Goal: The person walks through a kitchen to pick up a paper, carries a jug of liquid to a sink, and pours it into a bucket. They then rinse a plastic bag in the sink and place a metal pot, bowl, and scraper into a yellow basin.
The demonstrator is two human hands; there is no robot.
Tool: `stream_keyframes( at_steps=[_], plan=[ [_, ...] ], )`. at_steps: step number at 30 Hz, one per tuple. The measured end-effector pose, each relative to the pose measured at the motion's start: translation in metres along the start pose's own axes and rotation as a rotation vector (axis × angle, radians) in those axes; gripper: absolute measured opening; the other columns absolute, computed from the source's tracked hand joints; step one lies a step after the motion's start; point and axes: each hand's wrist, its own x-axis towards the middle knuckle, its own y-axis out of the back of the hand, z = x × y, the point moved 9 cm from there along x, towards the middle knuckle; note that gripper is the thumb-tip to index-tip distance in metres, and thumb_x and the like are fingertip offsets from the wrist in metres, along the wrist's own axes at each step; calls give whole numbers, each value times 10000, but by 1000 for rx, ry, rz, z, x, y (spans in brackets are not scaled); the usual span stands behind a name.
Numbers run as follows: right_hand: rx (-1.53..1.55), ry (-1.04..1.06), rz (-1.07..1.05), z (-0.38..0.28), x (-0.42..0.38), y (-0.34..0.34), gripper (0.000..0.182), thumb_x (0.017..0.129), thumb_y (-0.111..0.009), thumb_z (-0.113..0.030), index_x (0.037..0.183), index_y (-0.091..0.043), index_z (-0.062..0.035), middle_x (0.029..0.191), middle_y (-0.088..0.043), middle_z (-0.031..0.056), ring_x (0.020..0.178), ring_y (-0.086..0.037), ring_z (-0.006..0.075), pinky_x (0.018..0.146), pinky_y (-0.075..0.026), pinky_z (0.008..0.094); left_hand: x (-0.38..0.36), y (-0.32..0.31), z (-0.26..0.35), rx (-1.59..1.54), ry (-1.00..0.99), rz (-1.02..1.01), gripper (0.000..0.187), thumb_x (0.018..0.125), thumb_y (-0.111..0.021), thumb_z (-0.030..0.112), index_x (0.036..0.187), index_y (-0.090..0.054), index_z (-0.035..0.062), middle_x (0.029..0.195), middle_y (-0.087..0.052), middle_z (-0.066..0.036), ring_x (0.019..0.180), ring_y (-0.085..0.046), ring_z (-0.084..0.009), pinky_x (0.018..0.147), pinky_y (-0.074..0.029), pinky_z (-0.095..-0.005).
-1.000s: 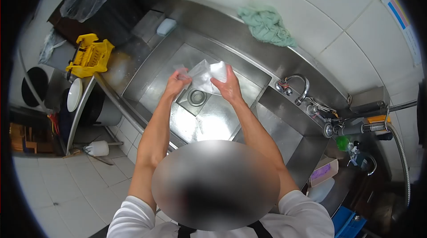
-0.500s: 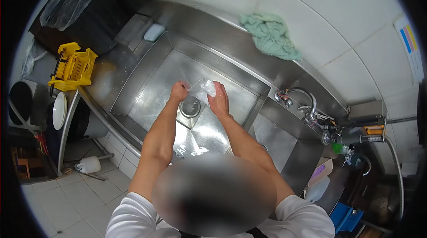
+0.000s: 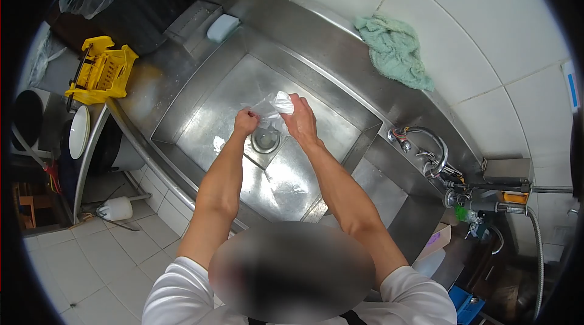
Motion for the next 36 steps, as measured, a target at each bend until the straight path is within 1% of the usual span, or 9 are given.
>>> stream_keyframes(
  at_steps=[2, 9, 11, 13, 16, 20, 24, 26, 36],
  plan=[
    [-16, 38, -6, -6, 2, -1, 395, 773, -728, -120, 1115, -535, -74, 978, -580, 177, 940, -579, 385, 783, -469, 435, 3, -4, -11, -122, 7, -12, 138, 775, -675, 115, 867, -643, 18, 791, -679, -103, 743, -681, -197, 695, -530, -334],
    [69, 88, -11, 8, 12, -30, 405, 765, -761, -146, 1110, -577, -43, 943, -567, 174, 879, -579, 354, 767, -471, 415, -7, 4, -22, -113, 4, 46, 105, 798, -688, 106, 846, -634, 31, 763, -666, -77, 699, -655, -180, 663, -524, -311],
    [146, 96, 6, 6, 10, -31, 411, 768, -765, -166, 1116, -588, -38, 940, -566, 175, 870, -578, 352, 766, -472, 412, -11, 3, -19, -169, -49, 12, 107, 813, -674, 40, 876, -596, 2, 785, -625, -64, 671, -608, -147, 595, -502, -283],
    [-59, 60, -34, -20, 1, -13, 419, 768, -773, -210, 1115, -613, -38, 923, -567, 182, 854, -578, 354, 761, -473, 404, -20, 6, -18, -165, -33, 1, 105, 816, -674, 43, 877, -596, 5, 786, -625, -64, 673, -609, -147, 600, -503, -282],
    [-10, 74, -54, -21, -7, -16, 393, 758, -781, -242, 1078, -657, -52, 890, -566, 187, 842, -579, 351, 755, -473, 401, -38, 13, -14, -177, -10, -16, 99, 823, -672, 44, 874, -595, 9, 781, -623, -63, 677, -611, -149, 614, -508, -281],
    [8, 95, -83, -19, -11, -24, 354, 777, -756, -223, 1083, -665, -71, 902, -549, 170, 855, -578, 360, 759, -474, 427, -47, 20, -22, -243, -43, -51, 107, 800, -677, 47, 870, -613, -2, 753, -642, -77, 653, -650, -171, 610, -523, -299],
    [16, 129, -75, -35, -12, -28, 324, 781, -751, -218, 1051, -672, -58, 884, -558, 172, 853, -573, 354, 746, -468, 415, -52, 37, -25, -275, -12, -17, 109, 795, -677, 38, 876, -615, -2, 768, -645, -80, 656, -650, -171, 609, -526, -300],
    [13, 238, -59, -49, -16, -30, 277, 806, -726, -217, 1022, -684, -50, 826, -572, 194, 797, -570, 358, 736, -455, 407, -56, 42, -25, -254, -6, -12, 107, 790, -675, 22, 878, -618, 2, 772, -637, -69, 657, -642, -163, 596, -526, -302],
    [50, 328, -74, -63, -28, -38, 191, 844, -669, -126, 1013, -678, -38, 835, -586, 184, 793, -576, 351, 711, -457, 390, -76, 38, -34, -376, 49, -46, 83, 788, -660, -14, 835, -598, 13, 740, -615, -42, 641, -617, -147, 568, -529, -288]
  ],
)
